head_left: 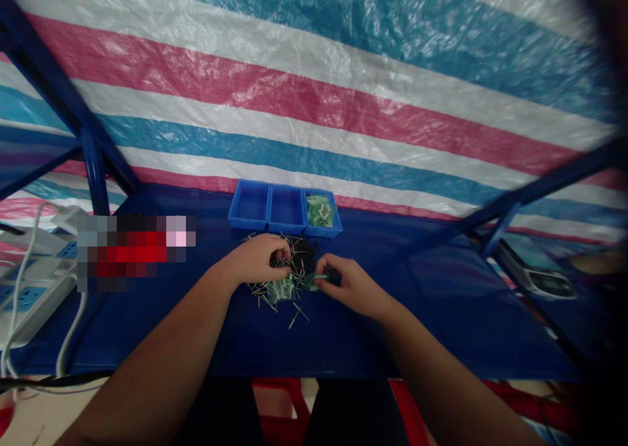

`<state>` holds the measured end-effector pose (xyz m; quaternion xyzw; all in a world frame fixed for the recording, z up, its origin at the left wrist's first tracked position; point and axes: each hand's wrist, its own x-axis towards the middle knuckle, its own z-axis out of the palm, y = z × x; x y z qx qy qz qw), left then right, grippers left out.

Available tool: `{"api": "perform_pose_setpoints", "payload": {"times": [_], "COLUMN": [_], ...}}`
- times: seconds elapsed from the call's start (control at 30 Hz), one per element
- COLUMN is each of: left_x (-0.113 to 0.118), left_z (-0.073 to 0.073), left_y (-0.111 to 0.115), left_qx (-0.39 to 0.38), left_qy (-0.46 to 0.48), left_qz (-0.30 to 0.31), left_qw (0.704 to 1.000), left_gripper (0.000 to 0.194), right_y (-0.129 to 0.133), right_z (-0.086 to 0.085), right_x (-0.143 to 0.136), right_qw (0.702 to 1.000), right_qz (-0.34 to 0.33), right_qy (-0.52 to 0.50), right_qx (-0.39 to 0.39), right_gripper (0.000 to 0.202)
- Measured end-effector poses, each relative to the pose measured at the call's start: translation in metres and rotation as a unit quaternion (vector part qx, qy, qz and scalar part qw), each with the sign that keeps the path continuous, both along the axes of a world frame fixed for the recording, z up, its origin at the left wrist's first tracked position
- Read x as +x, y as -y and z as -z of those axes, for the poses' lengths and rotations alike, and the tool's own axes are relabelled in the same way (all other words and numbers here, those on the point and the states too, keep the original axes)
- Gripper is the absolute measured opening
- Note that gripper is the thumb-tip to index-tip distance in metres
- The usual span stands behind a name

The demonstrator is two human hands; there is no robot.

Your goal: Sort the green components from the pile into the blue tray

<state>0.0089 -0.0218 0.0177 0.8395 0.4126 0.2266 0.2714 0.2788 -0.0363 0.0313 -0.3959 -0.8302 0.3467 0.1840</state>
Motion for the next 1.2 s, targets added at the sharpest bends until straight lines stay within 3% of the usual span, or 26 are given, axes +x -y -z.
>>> {"api": "perform_pose_setpoints", "payload": {"times": [0.1, 0.17, 0.3, 0.47, 0.6, 0.73, 0.87, 0.93, 1.03, 1.2], "left_x": [0.0, 0.0, 0.0, -0.002, -0.002, -0.002, -0.002, -0.002, -0.002, -0.002], "left_z": [0.0, 0.0, -0.002, -0.004, -0.005, -0.007, -0.007, -0.006, -0.006, -0.01], "left_y": [0.0, 0.0, 0.001, 0.001, 0.001, 0.001, 0.0, -0.001, -0.001, 0.001], "left_qx": [0.0, -0.001, 0.001, -0.007, -0.025, -0.023, -0.033, -0.038, -0.046, -0.033], "left_qy": [0.0, 0.002, 0.002, -0.017, -0.039, -0.051, -0.056, -0.058, -0.054, -0.031], "left_qz": [0.0, 0.003, 0.002, 0.02, 0.026, 0.026, 0.024, 0.023, 0.029, 0.039], "left_qw": [1.0, 1.0, 1.0, 1.0, 0.999, 0.998, 0.998, 0.997, 0.997, 0.998], "left_gripper": [0.018, 0.018, 0.017, 0.027, 0.032, 0.032, 0.033, 0.033, 0.031, 0.022], "right_y": [-0.004, -0.009, -0.029, -0.061, -0.089, -0.123, -0.146, -0.147, -0.136, -0.099], "right_z": [0.007, 0.011, 0.007, -0.018, -0.033, -0.026, -0.004, 0.005, 0.009, -0.007], "right_x": [0.001, 0.0, 0.0, 0.002, 0.002, 0.004, 0.006, 0.006, 0.006, 0.0], "right_qw": [0.985, 0.969, 0.955, 0.931, 0.922, 0.934, 0.965, 0.965, 0.941, 0.925], "right_qz": [0.053, 0.084, 0.146, 0.249, 0.27, 0.248, 0.204, 0.172, 0.2, 0.201], "right_qy": [-0.128, -0.192, -0.251, -0.235, -0.216, -0.196, -0.045, 0.013, 0.014, -0.03], "right_qx": [-0.104, -0.13, -0.062, 0.128, 0.173, 0.166, 0.156, 0.196, 0.272, 0.321], "right_gripper": [0.019, 0.032, 0.039, 0.021, 0.024, 0.021, 0.013, 0.011, 0.014, 0.012]}}
